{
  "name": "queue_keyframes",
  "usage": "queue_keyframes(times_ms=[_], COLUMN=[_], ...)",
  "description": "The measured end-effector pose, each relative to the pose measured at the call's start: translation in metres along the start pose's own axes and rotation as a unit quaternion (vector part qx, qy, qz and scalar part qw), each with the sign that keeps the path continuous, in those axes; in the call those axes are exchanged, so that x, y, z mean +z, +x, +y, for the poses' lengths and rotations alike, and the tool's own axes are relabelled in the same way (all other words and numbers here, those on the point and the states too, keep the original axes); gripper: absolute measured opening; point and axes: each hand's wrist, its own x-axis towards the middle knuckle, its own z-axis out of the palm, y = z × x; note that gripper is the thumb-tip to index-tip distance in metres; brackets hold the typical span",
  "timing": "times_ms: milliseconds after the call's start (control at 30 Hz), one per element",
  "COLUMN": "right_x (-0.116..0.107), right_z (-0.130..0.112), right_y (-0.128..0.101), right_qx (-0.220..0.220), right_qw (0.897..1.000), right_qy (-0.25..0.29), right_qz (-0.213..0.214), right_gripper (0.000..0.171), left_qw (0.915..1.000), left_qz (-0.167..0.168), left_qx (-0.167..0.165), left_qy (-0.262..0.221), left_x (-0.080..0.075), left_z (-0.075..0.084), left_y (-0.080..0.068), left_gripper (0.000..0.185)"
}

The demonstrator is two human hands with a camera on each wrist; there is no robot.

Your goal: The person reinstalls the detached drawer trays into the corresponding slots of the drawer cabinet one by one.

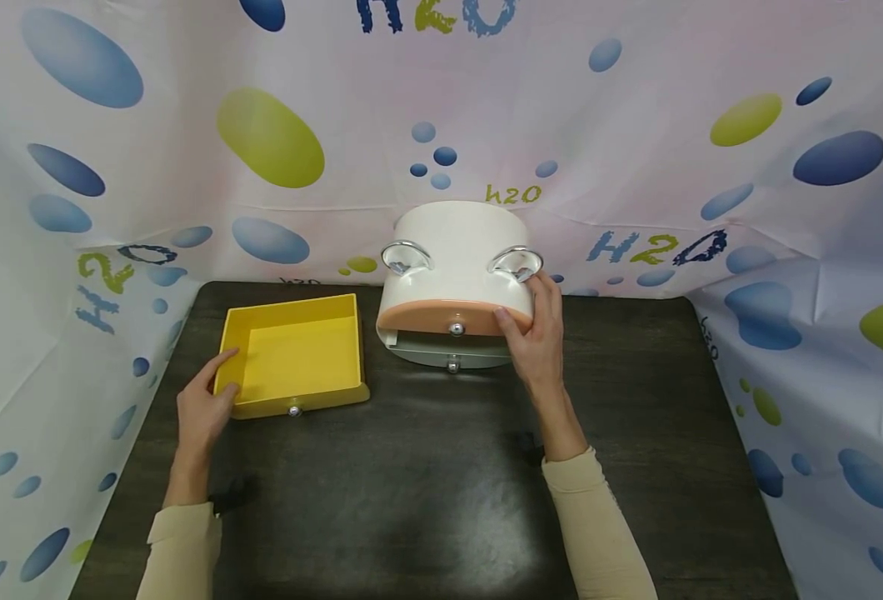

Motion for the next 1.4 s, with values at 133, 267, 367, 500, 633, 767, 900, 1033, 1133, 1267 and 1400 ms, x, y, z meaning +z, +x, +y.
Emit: queue_keyframes(times_ms=[133, 267, 367, 500, 633, 767, 900, 1033, 1133, 1267, 1400], right_x=[0.000, 0.000, 0.000, 0.000, 0.000, 0.000, 0.000, 0.000, 0.000, -0.001, -0.001], right_z=[-0.001, -0.002, -0.003, -0.002, -0.001, 0.000, 0.000, -0.001, -0.002, -0.003, -0.004], right_y=[-0.001, -0.001, -0.001, -0.001, -0.002, -0.002, -0.003, -0.003, -0.002, -0.002, -0.002], right_qx=[0.001, 0.003, 0.004, 0.007, 0.008, 0.005, 0.002, -0.002, -0.003, -0.006, -0.011], right_qw=[1.000, 1.000, 1.000, 1.000, 1.000, 1.000, 1.000, 1.000, 1.000, 1.000, 1.000], right_qy=[0.001, 0.000, -0.002, -0.005, -0.006, -0.006, -0.008, -0.009, -0.008, -0.005, -0.010], right_qz=[0.003, 0.002, 0.001, 0.000, -0.001, 0.000, 0.001, 0.002, 0.002, 0.002, 0.004], right_gripper=[0.064, 0.064, 0.063, 0.063, 0.063, 0.063, 0.062, 0.061, 0.059, 0.058, 0.058], left_qw=[1.0000, 0.9999, 0.9999, 0.9996, 0.9990, 0.9985, 0.9983, 0.9987, 0.9989, 0.9991, 0.9996], left_qz=[-0.001, -0.003, -0.006, -0.015, -0.020, -0.020, -0.023, -0.016, -0.015, -0.012, -0.003], left_qx=[0.008, 0.004, -0.004, -0.022, -0.038, -0.042, -0.040, -0.034, -0.031, -0.027, -0.013], left_qy=[-0.001, -0.010, -0.012, -0.006, -0.016, -0.030, -0.036, -0.034, -0.032, -0.030, -0.025], left_x=[0.000, -0.001, -0.003, -0.006, -0.009, -0.011, -0.014, -0.015, -0.016, -0.018, -0.020], left_z=[0.001, 0.002, 0.003, 0.005, 0.006, 0.006, 0.006, 0.006, 0.007, 0.009, 0.010], left_y=[-0.002, -0.004, -0.005, -0.007, -0.013, -0.019, -0.025, -0.029, -0.031, -0.034, -0.037], left_gripper=[0.056, 0.056, 0.057, 0.057, 0.056, 0.055, 0.056, 0.056, 0.056, 0.057, 0.057])
